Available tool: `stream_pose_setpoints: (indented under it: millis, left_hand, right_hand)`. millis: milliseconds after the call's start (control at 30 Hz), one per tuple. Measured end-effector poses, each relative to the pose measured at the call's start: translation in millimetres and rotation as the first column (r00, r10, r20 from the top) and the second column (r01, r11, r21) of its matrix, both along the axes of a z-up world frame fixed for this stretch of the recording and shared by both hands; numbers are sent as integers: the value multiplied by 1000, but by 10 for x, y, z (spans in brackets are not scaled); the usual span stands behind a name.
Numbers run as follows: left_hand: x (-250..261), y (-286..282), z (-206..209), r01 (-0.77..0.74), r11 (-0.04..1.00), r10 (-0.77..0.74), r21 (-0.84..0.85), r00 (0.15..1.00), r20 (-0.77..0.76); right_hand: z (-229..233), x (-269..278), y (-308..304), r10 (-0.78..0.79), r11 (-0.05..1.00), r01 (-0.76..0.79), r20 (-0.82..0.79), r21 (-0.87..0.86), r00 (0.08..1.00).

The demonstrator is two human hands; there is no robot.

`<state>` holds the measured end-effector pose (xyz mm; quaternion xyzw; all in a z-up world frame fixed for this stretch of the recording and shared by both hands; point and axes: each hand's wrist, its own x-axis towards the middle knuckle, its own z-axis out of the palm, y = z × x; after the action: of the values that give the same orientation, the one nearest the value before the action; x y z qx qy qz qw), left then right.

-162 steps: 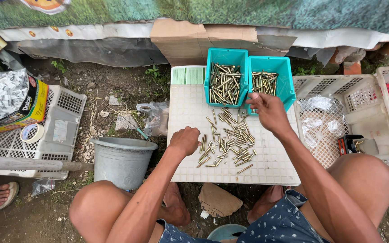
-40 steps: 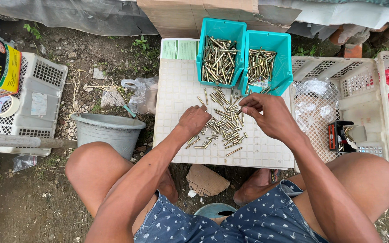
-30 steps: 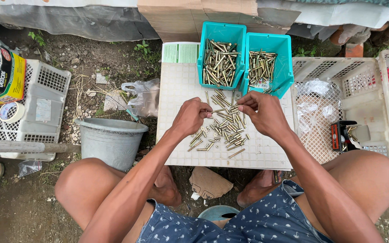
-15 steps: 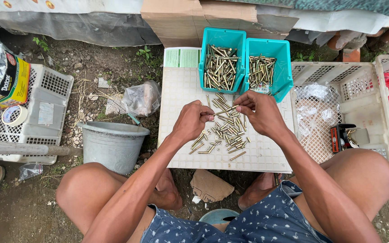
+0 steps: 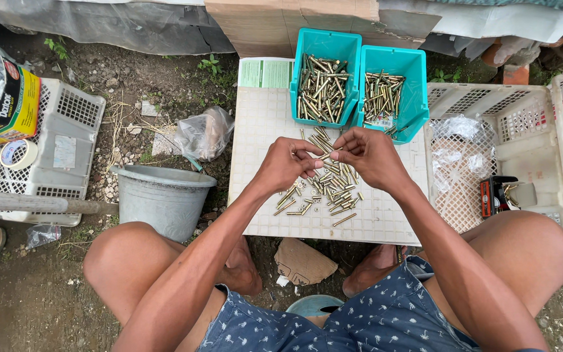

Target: The person sits on the ground and sorts brass bullet casings by hand. They pick up individual casings from a pile on a white tiled surface, inspect them, and place them into two teal plastic bins.

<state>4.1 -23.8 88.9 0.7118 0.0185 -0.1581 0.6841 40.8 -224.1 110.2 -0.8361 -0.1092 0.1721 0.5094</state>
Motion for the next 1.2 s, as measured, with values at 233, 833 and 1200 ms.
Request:
stream_pose_setpoints:
  millis: [233, 833, 1200]
  left_hand:
    - [-1, -22, -36, -31, 999, 32, 7, 997, -70]
    - [33, 132, -428, -166, 986, 164, 14, 954, -251]
    - [27, 135, -386, -159, 982, 178, 103, 959, -219]
  right_hand:
    - [-148, 31, 167, 11, 996, -7, -52, 83, 999]
    - [-1430, -123, 470, 559, 690, -254, 277, -677, 782]
    - [-1577, -174, 491, 662, 632, -314, 282, -709, 695]
